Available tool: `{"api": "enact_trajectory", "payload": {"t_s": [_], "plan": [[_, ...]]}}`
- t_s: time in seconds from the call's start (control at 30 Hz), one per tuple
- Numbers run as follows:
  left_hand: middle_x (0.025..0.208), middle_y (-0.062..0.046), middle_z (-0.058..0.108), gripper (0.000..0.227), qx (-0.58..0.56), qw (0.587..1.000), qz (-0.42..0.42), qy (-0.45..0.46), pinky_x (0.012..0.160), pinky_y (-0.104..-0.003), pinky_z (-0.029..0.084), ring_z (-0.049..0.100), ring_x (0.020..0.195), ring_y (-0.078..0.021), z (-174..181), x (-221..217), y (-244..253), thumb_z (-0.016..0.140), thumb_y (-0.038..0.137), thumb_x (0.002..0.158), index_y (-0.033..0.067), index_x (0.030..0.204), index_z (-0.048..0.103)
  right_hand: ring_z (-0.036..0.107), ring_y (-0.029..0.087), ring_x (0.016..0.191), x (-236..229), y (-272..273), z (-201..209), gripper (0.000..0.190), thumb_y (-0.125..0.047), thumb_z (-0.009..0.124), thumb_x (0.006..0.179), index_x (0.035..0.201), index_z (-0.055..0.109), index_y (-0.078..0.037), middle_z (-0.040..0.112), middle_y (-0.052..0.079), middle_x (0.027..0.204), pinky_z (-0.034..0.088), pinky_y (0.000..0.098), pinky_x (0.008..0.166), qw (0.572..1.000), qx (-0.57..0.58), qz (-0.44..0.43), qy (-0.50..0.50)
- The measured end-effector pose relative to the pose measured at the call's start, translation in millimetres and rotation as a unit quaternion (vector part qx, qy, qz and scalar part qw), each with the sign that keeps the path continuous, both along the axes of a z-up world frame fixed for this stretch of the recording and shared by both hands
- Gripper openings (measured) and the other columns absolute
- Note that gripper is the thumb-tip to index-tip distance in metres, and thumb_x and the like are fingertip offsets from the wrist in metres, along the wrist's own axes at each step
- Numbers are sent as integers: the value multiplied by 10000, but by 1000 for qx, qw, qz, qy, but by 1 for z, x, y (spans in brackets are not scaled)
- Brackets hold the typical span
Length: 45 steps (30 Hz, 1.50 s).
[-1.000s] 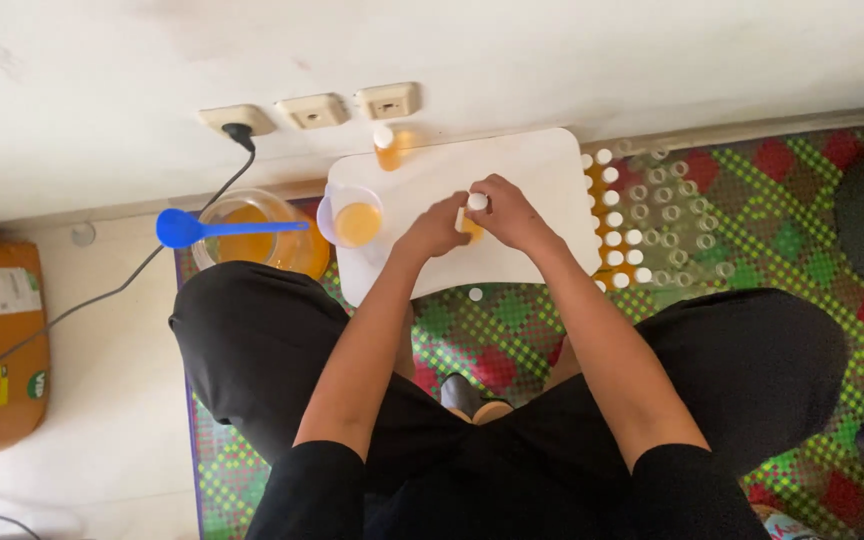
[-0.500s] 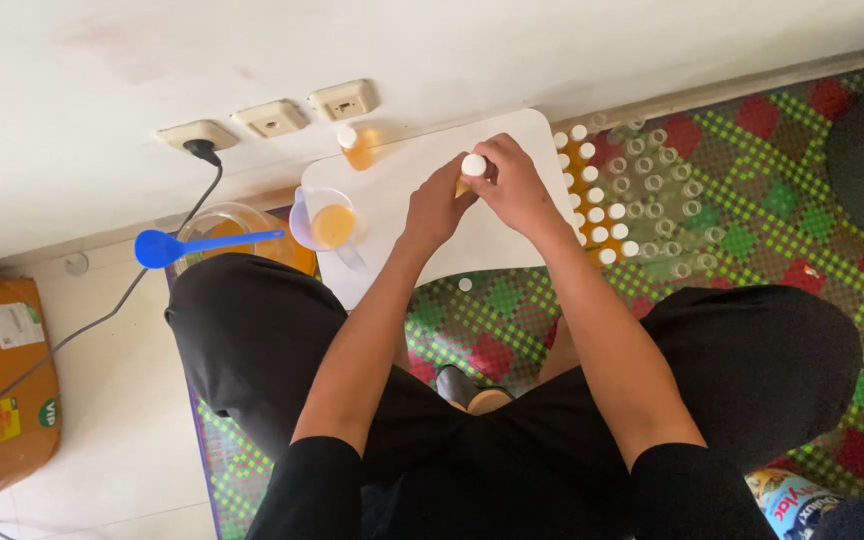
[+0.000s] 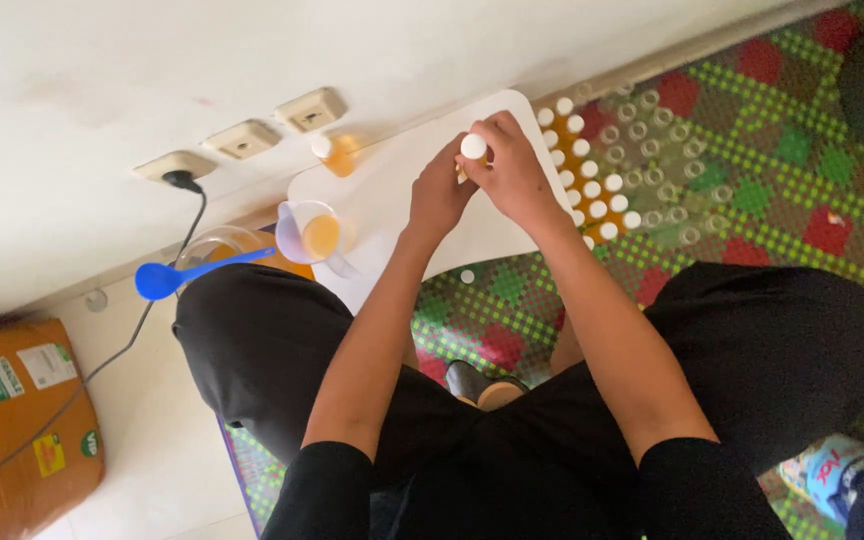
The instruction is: Manually placing and screwing caps onto small plastic bottles filled with an orange liquid.
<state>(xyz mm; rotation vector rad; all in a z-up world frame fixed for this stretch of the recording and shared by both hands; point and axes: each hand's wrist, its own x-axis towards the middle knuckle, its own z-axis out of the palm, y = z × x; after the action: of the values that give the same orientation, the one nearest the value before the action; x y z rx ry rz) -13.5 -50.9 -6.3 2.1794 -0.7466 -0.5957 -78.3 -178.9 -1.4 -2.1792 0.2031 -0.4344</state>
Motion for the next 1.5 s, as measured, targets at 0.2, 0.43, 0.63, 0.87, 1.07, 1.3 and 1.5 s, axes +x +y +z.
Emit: {"api": "enact_trajectory", "payload": {"t_s": [0.2,0.43,0.63,0.87,1.07,1.3,1.5], "plan": [[1653,-59,392,723,-176,977,-118,19,1262,-395,330,375,1541,-248,-61,2,-51,726,174,987,139,1593,332,568,317,942,-19,-80,-17,200,-180,688,939,1118,691,-92,569,88,987,425,427,817,992,-25,-96,78],[1694,-39,323,675,-119,967,-221,48,1219,-408,358,349,1559,-244,-90,-12,-145,608,268,1056,184,1627,259,528,250,873,-74,-185,-71,118,-170,681,985,1052,645,-79,522,83,1016,418,399,740,972,10,-188,138],[1658,-91,393,650,-37,969,-228,82,1262,-457,326,379,1531,-273,-140,-17,-209,628,343,1052,253,1634,352,691,367,861,-100,-235,-145,310,-116,800,827,1102,698,-15,626,185,931,587,424,707,957,3,-271,99],[1651,-117,380,615,-12,961,-253,110,1240,-440,352,377,1519,-281,-180,-8,-230,575,305,1086,161,1637,343,694,336,865,-90,-242,-202,275,-145,790,853,1060,663,-17,607,150,907,564,423,702,937,80,-299,160],[1587,-183,457,559,-20,960,-269,68,1209,-466,400,453,1461,-347,-222,-3,-226,589,250,1075,66,1577,426,671,343,868,-74,-236,-202,213,-103,725,936,1076,620,19,562,172,941,566,437,713,939,104,-273,182],[1531,-127,532,520,7,954,-299,11,1167,-446,439,531,1392,-306,-222,3,-227,592,193,1046,112,1544,468,648,334,887,-66,-242,-238,185,-112,674,988,1066,572,21,531,178,987,544,426,685,930,91,-251,253],[1398,-132,648,393,44,932,-341,-119,1126,-432,447,627,1287,-301,-258,-5,-226,601,150,1021,79,1407,611,658,442,1059,-55,-243,-257,324,-95,685,988,1227,584,98,566,269,1162,598,501,805,923,67,-228,304]]}}
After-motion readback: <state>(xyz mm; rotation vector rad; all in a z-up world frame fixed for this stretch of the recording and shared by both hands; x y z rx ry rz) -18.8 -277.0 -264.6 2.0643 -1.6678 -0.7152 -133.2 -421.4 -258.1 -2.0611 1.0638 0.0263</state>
